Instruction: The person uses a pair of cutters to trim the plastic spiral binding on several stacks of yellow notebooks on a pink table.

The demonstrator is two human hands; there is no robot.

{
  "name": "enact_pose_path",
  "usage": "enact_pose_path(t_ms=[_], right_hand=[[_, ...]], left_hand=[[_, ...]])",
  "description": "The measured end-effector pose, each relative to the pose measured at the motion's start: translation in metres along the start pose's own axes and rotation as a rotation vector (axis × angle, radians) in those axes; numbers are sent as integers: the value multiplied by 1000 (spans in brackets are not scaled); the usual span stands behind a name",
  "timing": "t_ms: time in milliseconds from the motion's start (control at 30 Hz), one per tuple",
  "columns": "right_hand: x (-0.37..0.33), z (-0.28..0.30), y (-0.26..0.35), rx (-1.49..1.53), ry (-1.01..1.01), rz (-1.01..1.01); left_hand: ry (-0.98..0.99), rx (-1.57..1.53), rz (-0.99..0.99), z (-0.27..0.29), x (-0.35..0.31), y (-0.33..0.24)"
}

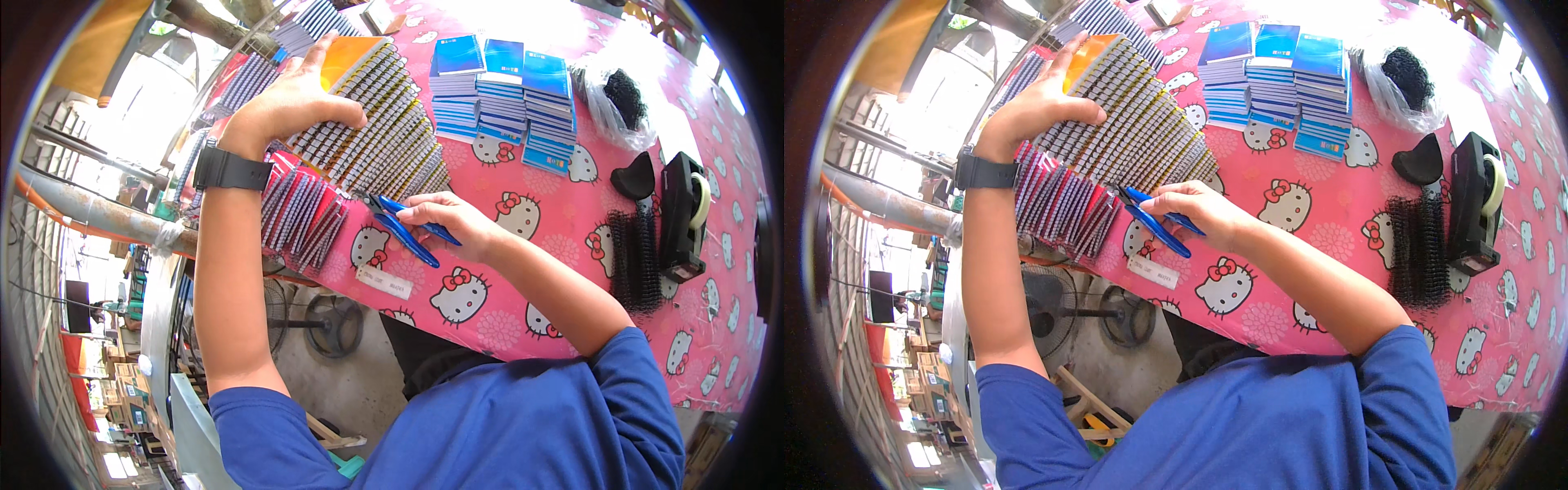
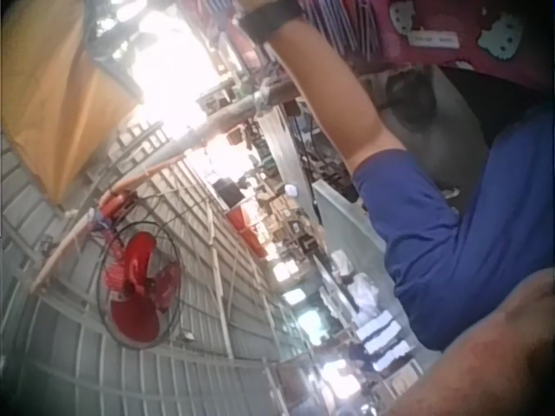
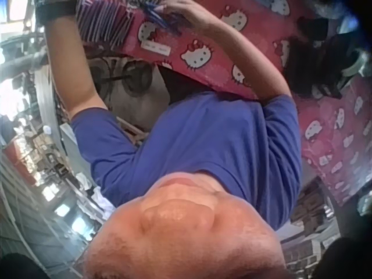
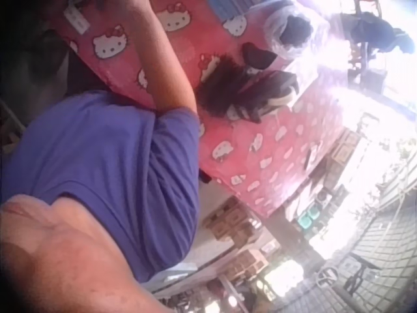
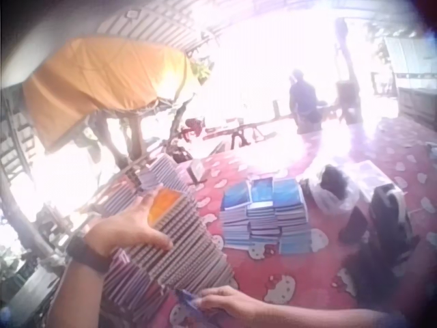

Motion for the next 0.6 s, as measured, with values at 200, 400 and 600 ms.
enact_pose_path(t_ms=[200, 400, 600], right_hand=[[-8, -4, -8, -1489, -433, 861], [-2, 7, -18, -1416, -368, 894], [-3, 2, -15, -1455, -436, 922]], left_hand=[[-7, 1, -4, -1, 1, 3], [3, 36, 12, 0, 3, 1], [-17, 15, -7, -2, 2, 5]])
Point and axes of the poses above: each hand's wrist, its own x-axis towards the middle knuckle, its own z-axis out of the back of the hand, y = z × x, the point moved 1 cm from there along x, towards the middle knuckle, and after that the axes turned 7 degrees about x, right-handed, at the moved point
